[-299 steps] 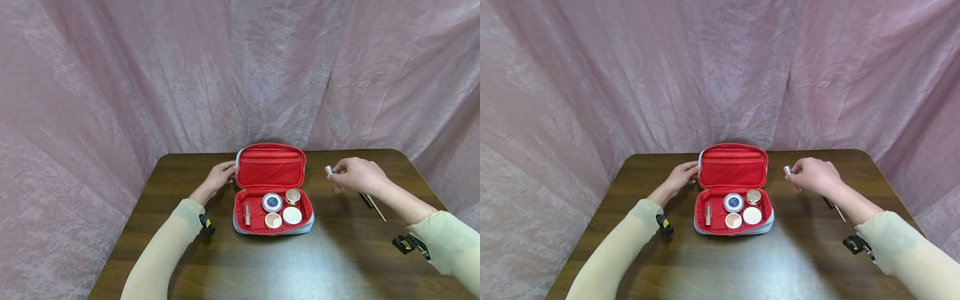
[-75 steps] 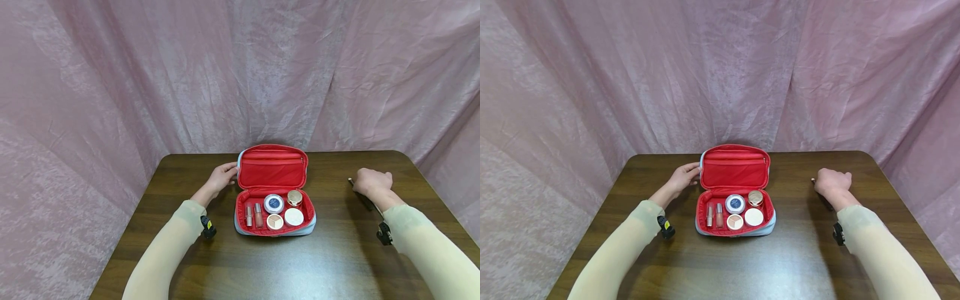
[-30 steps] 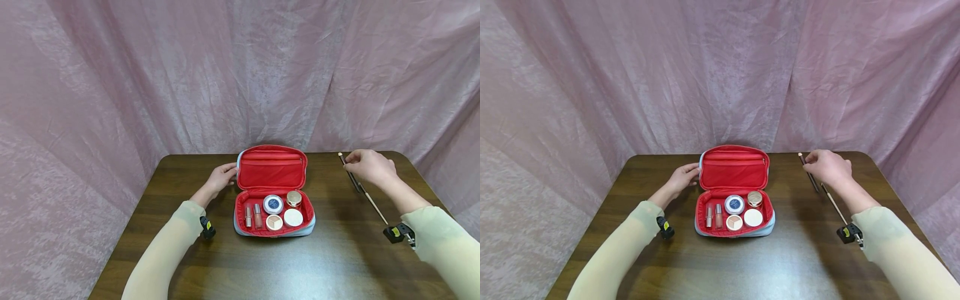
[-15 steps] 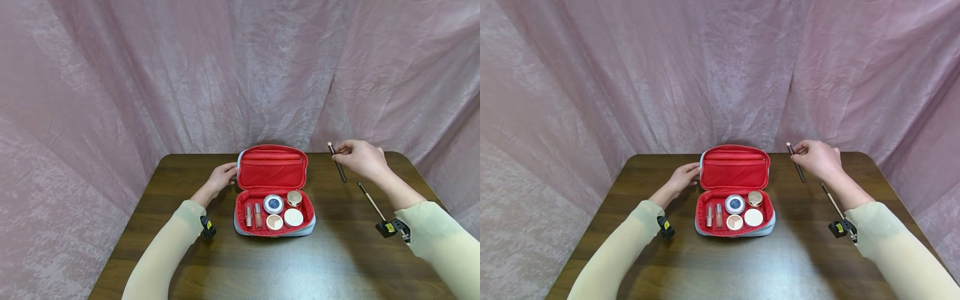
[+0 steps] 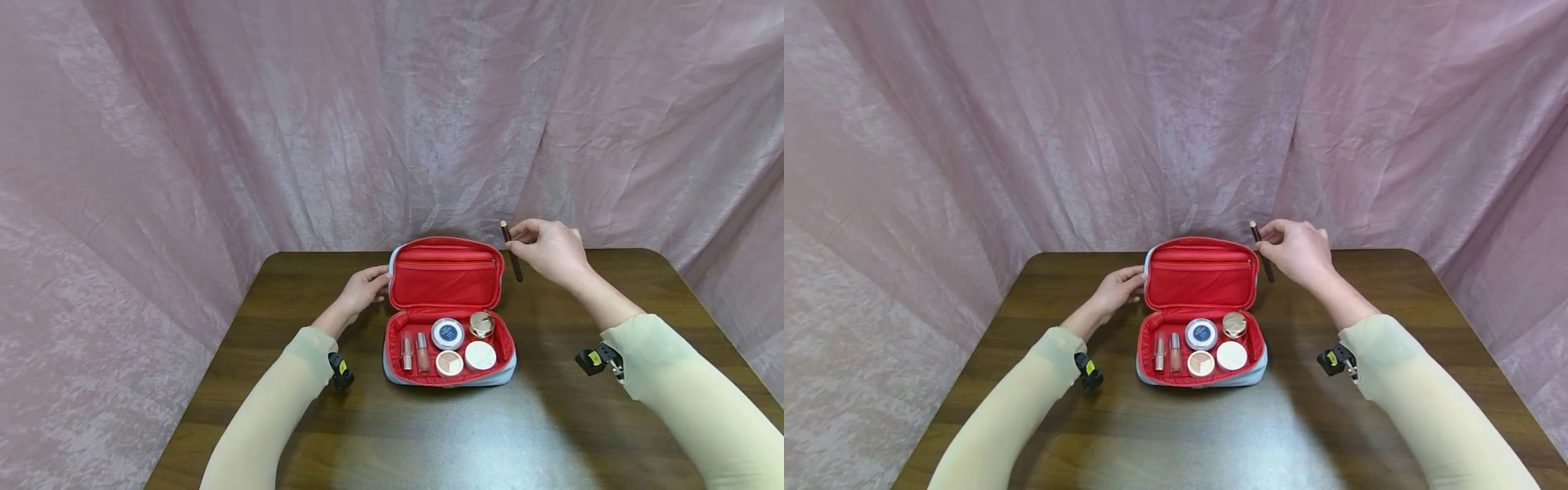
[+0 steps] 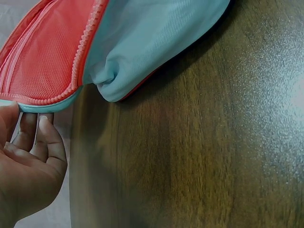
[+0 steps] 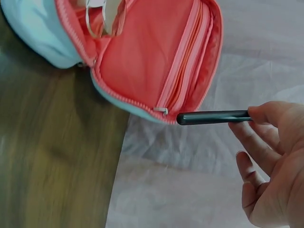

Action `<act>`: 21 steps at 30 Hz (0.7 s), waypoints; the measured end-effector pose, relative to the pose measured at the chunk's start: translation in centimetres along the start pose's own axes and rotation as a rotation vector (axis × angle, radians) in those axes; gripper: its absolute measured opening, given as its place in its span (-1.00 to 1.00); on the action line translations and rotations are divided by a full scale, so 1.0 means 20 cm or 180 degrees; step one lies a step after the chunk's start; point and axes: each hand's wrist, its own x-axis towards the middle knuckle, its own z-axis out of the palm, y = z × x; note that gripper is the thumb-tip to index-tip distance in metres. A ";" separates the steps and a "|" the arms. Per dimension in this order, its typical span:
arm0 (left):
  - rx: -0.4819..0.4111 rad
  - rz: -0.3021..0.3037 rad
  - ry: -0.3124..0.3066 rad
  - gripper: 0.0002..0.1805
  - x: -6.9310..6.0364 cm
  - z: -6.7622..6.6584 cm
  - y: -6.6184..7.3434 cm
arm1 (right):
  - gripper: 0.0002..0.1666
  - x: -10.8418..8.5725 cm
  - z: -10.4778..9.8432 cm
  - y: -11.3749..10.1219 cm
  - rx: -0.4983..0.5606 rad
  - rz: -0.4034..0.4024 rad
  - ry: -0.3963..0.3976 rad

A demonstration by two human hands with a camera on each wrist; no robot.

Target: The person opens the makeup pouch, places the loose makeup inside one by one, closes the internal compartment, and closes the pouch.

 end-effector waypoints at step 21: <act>0.0024 -0.0028 -0.0005 -0.59 0.00 0.01 0.00 | -0.73 0.17 0.23 -0.13 0.0349 -0.0108 0.0225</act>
